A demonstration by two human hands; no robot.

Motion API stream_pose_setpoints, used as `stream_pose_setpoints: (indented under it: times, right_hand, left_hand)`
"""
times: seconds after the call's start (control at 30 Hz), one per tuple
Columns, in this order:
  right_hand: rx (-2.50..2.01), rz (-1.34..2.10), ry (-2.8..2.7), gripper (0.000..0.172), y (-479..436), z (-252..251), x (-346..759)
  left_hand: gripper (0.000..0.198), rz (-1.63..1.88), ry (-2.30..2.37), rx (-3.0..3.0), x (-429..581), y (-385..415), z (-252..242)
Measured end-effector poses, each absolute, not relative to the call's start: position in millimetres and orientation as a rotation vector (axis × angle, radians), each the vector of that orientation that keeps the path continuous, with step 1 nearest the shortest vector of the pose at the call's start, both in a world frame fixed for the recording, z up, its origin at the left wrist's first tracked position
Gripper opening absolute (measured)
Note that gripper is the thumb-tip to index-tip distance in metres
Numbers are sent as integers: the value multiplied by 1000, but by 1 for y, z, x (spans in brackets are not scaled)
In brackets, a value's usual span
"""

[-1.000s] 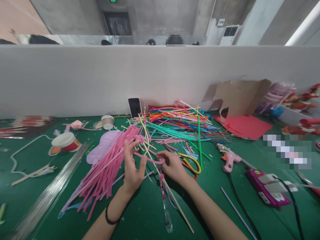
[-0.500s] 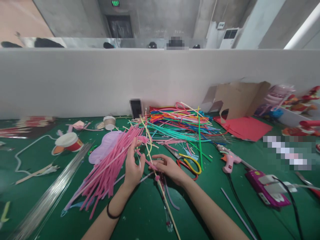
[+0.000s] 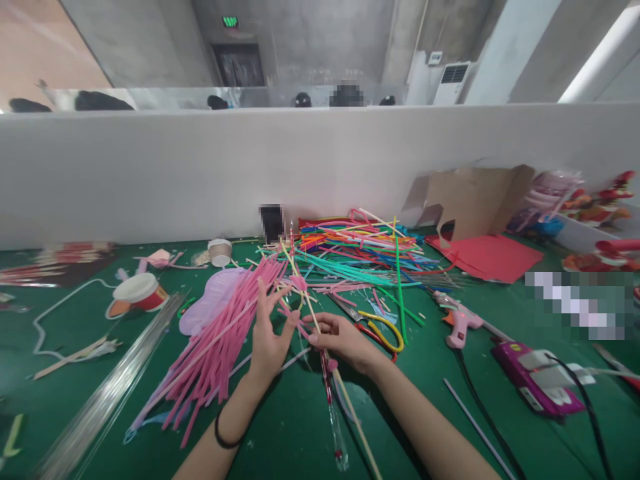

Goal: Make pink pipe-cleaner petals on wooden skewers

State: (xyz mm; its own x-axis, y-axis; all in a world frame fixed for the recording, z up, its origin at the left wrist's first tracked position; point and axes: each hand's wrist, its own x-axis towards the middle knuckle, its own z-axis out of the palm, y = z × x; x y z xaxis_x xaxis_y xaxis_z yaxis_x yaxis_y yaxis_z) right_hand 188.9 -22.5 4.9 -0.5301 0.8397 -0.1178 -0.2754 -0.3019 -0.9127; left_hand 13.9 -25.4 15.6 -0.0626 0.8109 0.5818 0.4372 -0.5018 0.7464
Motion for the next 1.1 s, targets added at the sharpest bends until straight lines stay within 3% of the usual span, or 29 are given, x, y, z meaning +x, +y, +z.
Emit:
stream_pose_setpoints:
  times: [0.23, 0.4, 0.6, 0.73, 0.83, 1.0, 1.1]
  right_hand:
    - [-763, 1923, -872, 42, -19, 16, 200]
    - [-551, 2026, -577, 26, -14, 20, 205]
    - [-745, 2038, -549, 38, -8, 4, 202]
    - [-903, 1936, -786, 39, -8, -11, 196]
    - [-1061, 1697, -1099, 38, -7, -17, 194]
    - [-1238, 902, -1648, 31, -8, -18, 195]
    - [-1235, 721, -1676, 29, -11, -18, 195]
  left_hand:
    - [81, 1612, 1395, 1719, 12, -18, 1]
    - [67, 1543, 1269, 1480, 16, -16, 0]
    - [36, 1347, 1286, 1375, 18, -20, 8]
    - [33, 1334, 1369, 1462, 17, -21, 8]
    - [30, 1328, 1446, 1606, 15, -21, 8]
    - [28, 1379, 1589, 1850, 11, -17, 4]
    - [25, 1368, 1596, 1875, 10, -14, -1]
